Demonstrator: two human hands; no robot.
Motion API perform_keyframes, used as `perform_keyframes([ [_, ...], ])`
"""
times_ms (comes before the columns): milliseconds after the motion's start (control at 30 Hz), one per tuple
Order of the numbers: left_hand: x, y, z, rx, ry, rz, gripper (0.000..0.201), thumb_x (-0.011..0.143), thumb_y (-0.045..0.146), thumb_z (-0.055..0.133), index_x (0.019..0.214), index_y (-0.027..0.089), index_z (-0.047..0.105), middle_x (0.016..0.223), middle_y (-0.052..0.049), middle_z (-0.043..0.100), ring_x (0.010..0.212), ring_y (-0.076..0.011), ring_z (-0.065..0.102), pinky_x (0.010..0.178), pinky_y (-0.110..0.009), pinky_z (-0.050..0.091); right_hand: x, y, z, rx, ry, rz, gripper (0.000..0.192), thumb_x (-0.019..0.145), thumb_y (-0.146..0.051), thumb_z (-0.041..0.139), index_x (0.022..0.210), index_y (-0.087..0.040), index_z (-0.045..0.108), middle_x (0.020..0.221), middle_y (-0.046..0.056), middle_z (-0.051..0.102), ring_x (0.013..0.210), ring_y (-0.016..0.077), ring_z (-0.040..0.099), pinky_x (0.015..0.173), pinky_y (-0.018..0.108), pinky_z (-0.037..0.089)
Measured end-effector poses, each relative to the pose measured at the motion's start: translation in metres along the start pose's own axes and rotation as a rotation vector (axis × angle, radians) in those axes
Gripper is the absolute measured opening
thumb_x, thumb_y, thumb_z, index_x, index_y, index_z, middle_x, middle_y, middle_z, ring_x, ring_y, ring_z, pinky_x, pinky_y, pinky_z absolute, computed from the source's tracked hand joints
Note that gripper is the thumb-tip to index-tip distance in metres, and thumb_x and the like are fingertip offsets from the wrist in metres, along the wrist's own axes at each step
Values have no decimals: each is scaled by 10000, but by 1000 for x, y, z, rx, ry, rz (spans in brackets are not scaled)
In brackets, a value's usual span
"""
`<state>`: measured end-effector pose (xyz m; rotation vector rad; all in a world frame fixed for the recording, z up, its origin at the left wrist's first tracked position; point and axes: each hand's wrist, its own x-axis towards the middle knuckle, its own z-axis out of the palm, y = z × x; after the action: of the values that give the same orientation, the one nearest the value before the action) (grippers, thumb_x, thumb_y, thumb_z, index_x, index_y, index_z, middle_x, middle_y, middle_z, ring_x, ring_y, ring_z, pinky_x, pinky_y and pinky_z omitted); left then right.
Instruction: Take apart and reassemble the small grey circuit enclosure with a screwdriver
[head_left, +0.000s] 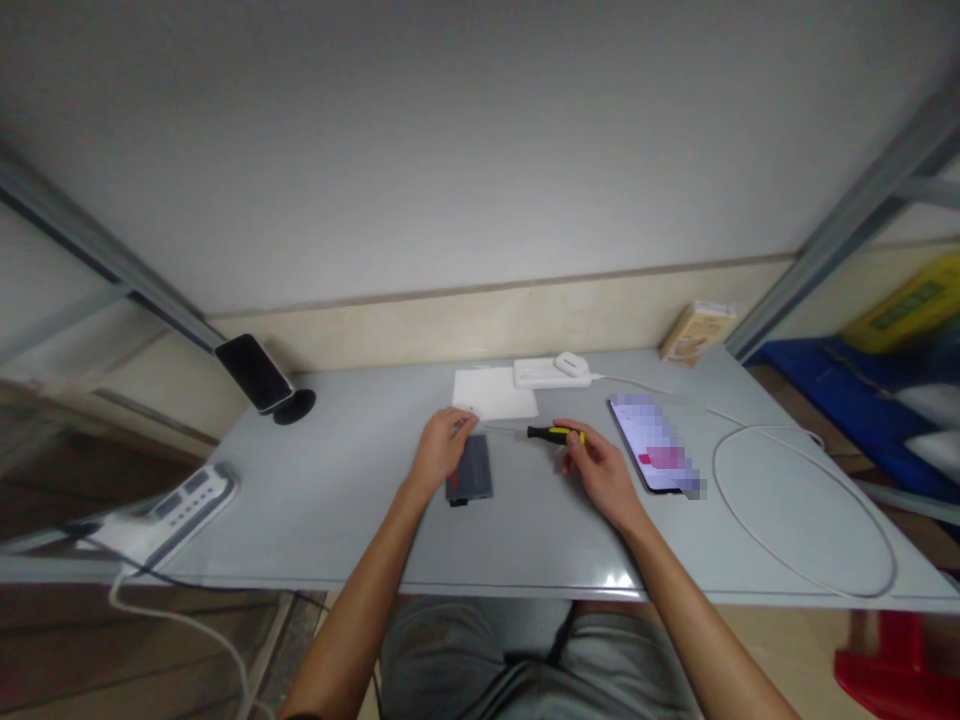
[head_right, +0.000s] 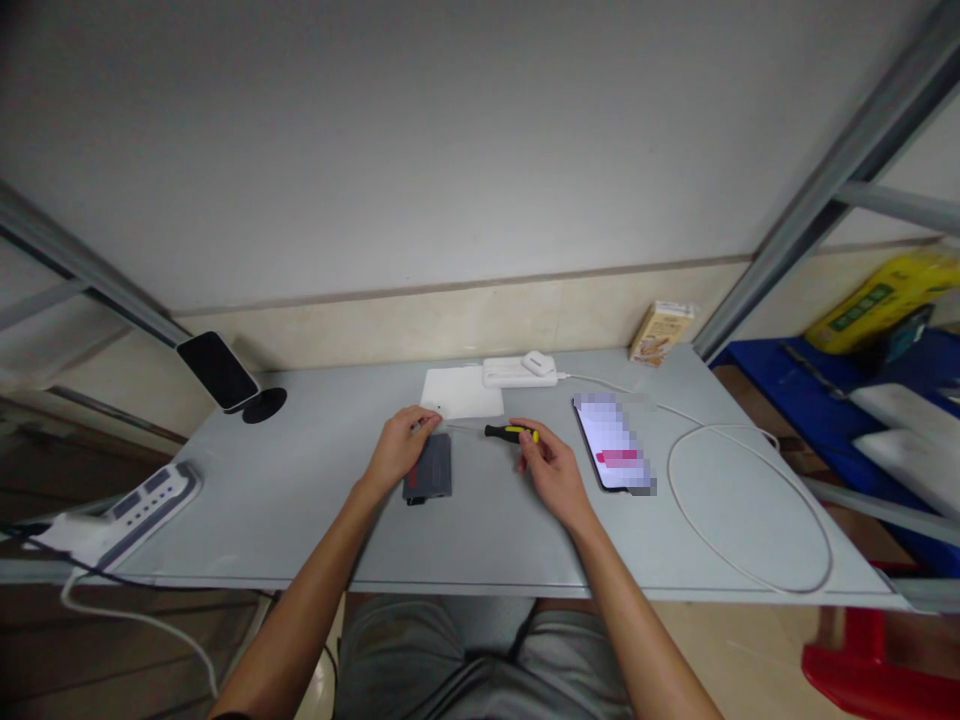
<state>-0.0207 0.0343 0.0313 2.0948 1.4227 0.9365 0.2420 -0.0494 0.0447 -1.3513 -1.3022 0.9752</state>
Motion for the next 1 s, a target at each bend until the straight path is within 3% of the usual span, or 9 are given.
perform_keyframes([
  [100,21,-15,-11,97,66,23,110,922,214,667,932,195,775,976,-63,764,926,-230,655,967,-420,485,1,-2,-1,-1,44,11,612,914,-667,509,1196,-161,705,562,-7,598,556,165,548,578,283,427],
  [200,32,-26,-13,132,-35,63,76,894,221,713,915,213,785,982,-58,758,973,-242,642,988,-437,467,1,-2,-2,3,64,23,606,920,-662,499,1187,-159,706,553,-10,588,552,166,543,587,287,431],
  [400,19,-40,-18,34,-21,129,174,968,264,625,1039,209,774,1027,-74,730,1009,-223,621,958,-392,478,1,-1,-1,14,49,14,592,926,-651,500,1192,-162,700,568,-9,587,572,168,541,608,291,426],
  [633,20,-36,-35,10,-327,240,159,952,301,663,912,205,783,923,-61,720,916,-201,636,873,-334,490,0,-4,0,-14,3,24,593,914,-663,516,1168,-164,713,573,-3,586,569,172,540,583,288,418],
  [733,22,-31,-36,0,-393,247,204,975,307,619,895,205,776,931,-61,715,914,-195,643,868,-319,499,1,-3,-1,-6,20,24,599,913,-666,516,1170,-162,712,571,-4,585,573,174,546,594,291,425],
  [1000,42,-42,-26,77,-118,192,212,970,346,613,918,216,772,947,-70,729,951,-218,645,911,-370,506,2,-1,-2,16,50,17,592,923,-656,512,1182,-161,708,576,-3,593,577,178,559,600,296,437],
])
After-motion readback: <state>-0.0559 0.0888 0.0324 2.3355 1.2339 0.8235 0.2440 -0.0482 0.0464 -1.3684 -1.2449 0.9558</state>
